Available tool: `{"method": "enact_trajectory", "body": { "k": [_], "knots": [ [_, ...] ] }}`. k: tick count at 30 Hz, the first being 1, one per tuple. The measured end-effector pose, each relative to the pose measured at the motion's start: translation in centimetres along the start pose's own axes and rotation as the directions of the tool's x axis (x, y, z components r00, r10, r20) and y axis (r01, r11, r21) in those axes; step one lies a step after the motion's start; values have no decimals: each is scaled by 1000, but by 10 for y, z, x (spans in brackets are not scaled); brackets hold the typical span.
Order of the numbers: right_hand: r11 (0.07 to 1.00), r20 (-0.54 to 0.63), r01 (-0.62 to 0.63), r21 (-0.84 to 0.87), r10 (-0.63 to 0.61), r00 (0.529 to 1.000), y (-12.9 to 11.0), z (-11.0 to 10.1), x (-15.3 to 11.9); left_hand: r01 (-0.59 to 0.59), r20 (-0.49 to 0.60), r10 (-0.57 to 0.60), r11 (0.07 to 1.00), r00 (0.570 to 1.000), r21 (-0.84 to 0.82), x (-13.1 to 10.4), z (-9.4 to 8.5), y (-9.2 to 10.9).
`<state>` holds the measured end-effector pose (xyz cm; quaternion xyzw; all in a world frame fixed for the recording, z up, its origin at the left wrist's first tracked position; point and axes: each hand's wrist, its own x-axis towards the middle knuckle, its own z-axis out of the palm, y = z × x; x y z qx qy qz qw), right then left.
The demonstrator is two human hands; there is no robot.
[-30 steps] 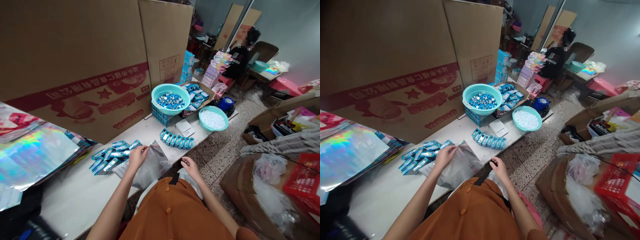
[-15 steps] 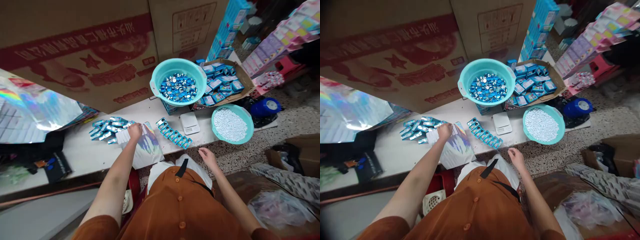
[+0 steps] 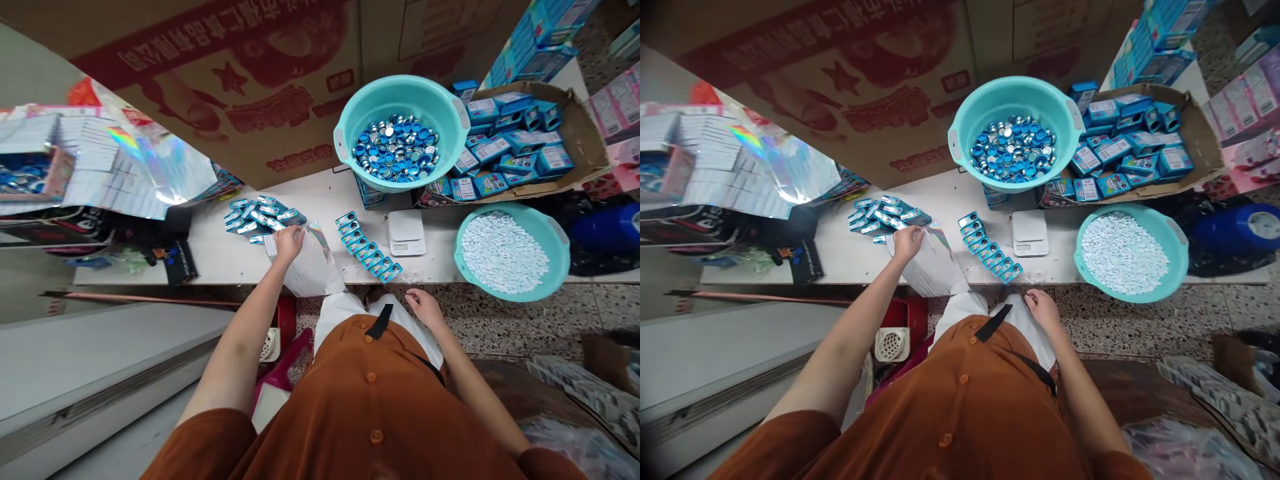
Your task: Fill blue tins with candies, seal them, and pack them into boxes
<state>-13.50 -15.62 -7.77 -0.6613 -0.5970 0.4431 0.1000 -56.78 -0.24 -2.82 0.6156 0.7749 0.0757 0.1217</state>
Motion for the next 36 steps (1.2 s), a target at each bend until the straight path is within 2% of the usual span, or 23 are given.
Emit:
{"method": "enact_trajectory", "body": {
  "k": [5,10,15,19,23,28,32,36],
  "knots": [
    [1000,-22,23,-17,-23,999,-2,-1,-3,0,9,1,997,1000,-81,5,-7,-2],
    [999,-107,-34,20,36,994,1,-4,-13,47,16,-45,986,999,-163,7,-10,-4],
    [996,-89,-85,19,86,992,11,5,-24,64,8,-63,980,998,-190,7,-12,-5],
    [997,-93,-71,23,73,993,1,9,-26,47,64,-34,975,997,-218,8,-10,-6],
    [998,-172,-28,62,38,984,-20,0,-17,-80,111,103,978,988,-193,6,-17,0],
    [998,-219,11,57,1,976,-33,-13,-3,-296,135,304,952,943,-77,8,-32,20],
    [1000,-195,8,7,-7,981,-31,-16,-3,-339,166,333,941,928,8,14,-32,32],
    [1000,-177,-24,-3,23,984,-26,-11,-13,-341,204,331,940,921,18,21,-23,33]
  ]
}}
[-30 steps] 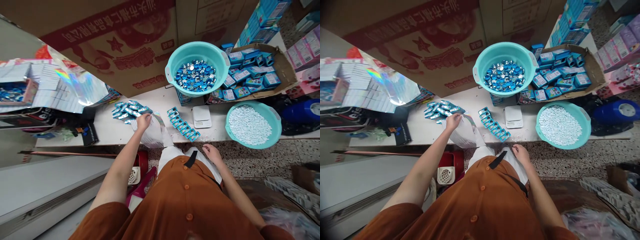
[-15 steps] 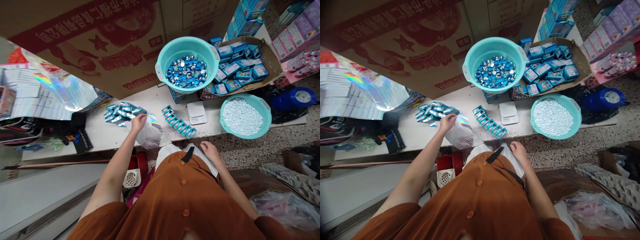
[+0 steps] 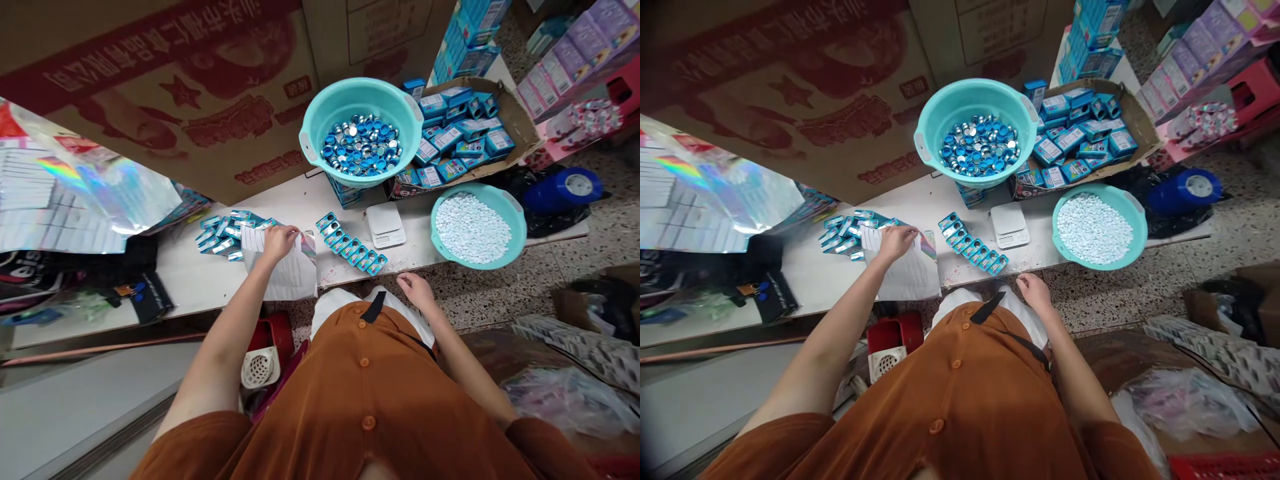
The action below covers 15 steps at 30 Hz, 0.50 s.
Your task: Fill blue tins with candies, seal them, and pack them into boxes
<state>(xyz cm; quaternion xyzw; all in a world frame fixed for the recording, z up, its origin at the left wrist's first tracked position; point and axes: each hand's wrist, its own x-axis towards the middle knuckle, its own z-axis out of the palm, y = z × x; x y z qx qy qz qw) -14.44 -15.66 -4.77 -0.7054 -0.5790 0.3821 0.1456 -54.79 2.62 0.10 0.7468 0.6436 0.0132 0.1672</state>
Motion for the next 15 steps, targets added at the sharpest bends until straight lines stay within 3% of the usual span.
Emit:
{"method": "enact_trajectory", "body": {
  "k": [3,8,15],
  "knots": [
    [999,19,-46,5,46,999,5,6,-10,17,6,-17,999,1000,34,8,7,-3],
    [995,43,-92,45,90,995,14,16,-17,93,-75,-84,987,994,134,28,18,-14],
    [942,-21,-244,230,255,967,4,39,-1,155,-38,-151,973,988,173,69,35,-48]
  ]
}}
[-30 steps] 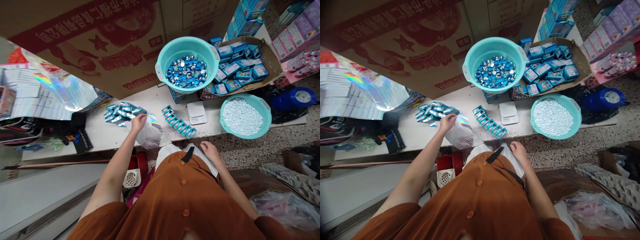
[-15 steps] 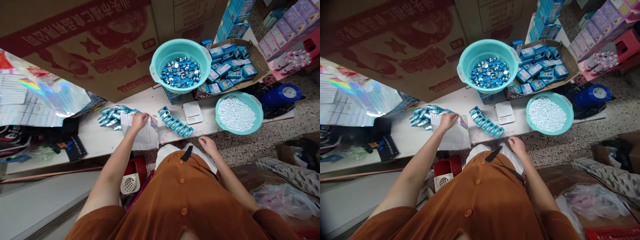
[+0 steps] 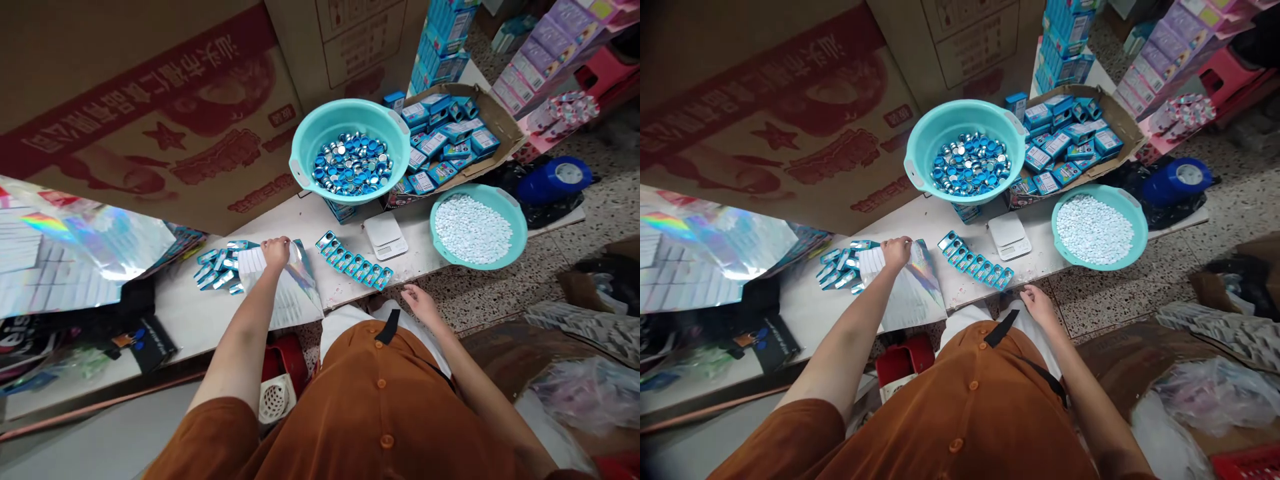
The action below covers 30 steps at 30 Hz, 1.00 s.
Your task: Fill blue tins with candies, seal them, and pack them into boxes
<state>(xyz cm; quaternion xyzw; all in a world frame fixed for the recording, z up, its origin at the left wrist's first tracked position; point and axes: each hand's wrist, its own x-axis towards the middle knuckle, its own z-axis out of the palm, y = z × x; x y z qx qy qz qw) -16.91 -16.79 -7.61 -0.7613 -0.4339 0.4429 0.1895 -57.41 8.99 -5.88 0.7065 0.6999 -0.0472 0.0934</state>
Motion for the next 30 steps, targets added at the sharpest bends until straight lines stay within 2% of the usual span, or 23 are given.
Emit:
{"method": "enact_trajectory", "body": {
  "k": [2,4,6,8,10,12,14,17,20,25,30],
  "knots": [
    [996,-33,-66,52,68,997,-9,13,6,-22,8,22,1000,1000,-6,11,6,-3],
    [988,-67,-125,87,131,989,-19,26,11,-76,-21,75,997,997,-30,19,11,3],
    [980,-108,-168,105,179,978,-29,39,17,-168,-49,164,981,985,-100,23,18,17],
    [976,-124,-181,123,196,973,-37,50,21,-251,-29,251,941,967,-229,24,25,38],
    [974,-106,-176,143,191,976,-44,59,24,-258,57,298,894,953,-365,23,33,60],
    [973,-95,-177,145,192,977,-49,67,26,-184,199,298,876,934,-446,21,40,77],
    [975,-118,-184,124,198,973,-53,73,26,-89,337,264,886,904,-454,20,43,84],
    [981,-145,-177,79,187,971,-58,78,26,-4,421,182,921,889,-391,16,43,79],
    [986,-133,-163,33,166,977,-62,79,30,41,438,126,935,890,-352,3,41,58],
    [994,-86,-106,-41,102,991,-71,76,42,158,487,85,886,869,-436,-32,41,23],
    [991,-33,-46,-129,42,999,-82,73,59,244,478,27,834,878,-495,-43,40,13]
  ]
}}
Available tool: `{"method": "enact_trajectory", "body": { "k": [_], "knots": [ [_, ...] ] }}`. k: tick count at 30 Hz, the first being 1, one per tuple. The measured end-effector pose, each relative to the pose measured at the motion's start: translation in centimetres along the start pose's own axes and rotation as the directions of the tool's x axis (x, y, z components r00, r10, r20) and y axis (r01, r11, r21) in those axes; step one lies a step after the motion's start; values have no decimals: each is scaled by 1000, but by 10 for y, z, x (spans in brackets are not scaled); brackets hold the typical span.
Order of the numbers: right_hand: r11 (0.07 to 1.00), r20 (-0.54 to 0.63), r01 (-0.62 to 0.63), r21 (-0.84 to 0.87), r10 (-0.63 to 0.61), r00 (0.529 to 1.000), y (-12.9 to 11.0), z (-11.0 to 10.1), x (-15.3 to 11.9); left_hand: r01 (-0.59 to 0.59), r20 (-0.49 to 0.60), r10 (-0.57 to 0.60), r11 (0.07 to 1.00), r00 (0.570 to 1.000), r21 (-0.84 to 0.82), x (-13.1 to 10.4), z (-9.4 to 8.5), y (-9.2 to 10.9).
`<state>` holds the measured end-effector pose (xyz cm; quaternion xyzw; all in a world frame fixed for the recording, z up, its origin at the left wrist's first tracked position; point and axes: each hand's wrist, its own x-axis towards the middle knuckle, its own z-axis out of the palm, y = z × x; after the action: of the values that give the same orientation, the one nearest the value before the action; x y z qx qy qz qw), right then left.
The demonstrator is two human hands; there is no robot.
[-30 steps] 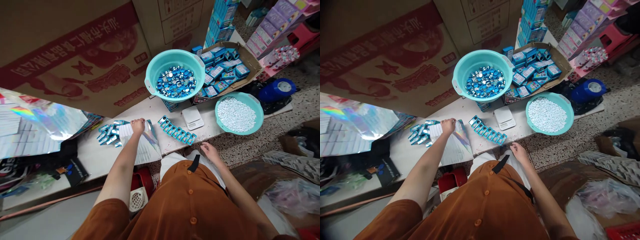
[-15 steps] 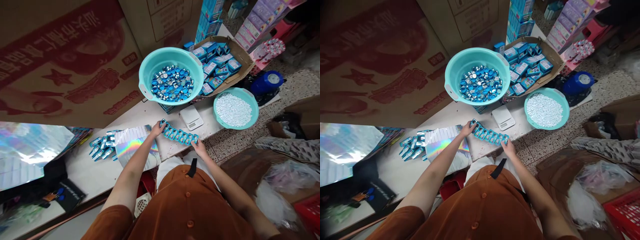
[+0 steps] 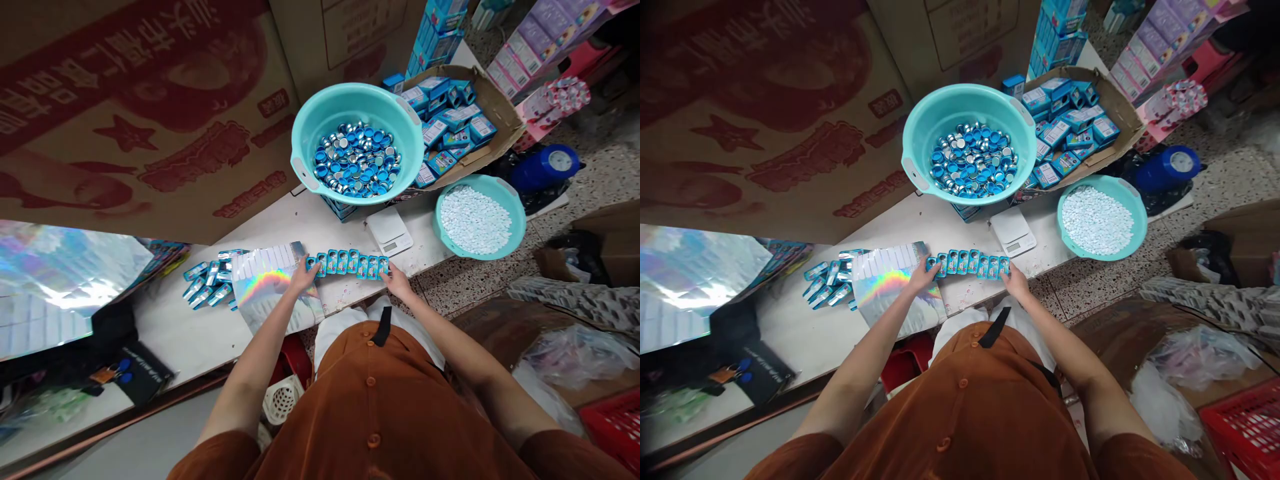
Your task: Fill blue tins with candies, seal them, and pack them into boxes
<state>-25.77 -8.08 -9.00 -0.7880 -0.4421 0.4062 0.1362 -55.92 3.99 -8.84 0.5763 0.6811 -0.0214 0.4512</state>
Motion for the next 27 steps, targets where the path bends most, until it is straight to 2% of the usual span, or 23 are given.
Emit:
{"method": "enact_trajectory", "body": {
  "k": [5,9,12,17,21,24,27],
  "knots": [
    [997,30,47,-68,-45,999,-18,1,24,36,-24,-36,999,999,-27,12,-20,-2],
    [996,36,68,-66,-66,997,-37,-2,54,68,89,-61,995,994,-78,22,-38,-5],
    [989,62,139,-56,-135,989,-51,-9,83,139,172,-109,975,979,-171,23,-40,-7],
    [969,115,244,-32,-238,964,-73,-18,135,312,303,-197,863,932,-398,5,-17,-6],
    [950,183,309,-45,-296,937,-90,-18,168,388,392,-172,716,904,-581,-16,7,-1],
    [936,201,343,-81,-322,925,-99,-17,182,411,417,-120,546,901,-730,-32,30,7],
    [935,206,339,-104,-314,927,-104,-16,186,455,455,-82,330,887,-827,-46,61,24]
  ]
}}
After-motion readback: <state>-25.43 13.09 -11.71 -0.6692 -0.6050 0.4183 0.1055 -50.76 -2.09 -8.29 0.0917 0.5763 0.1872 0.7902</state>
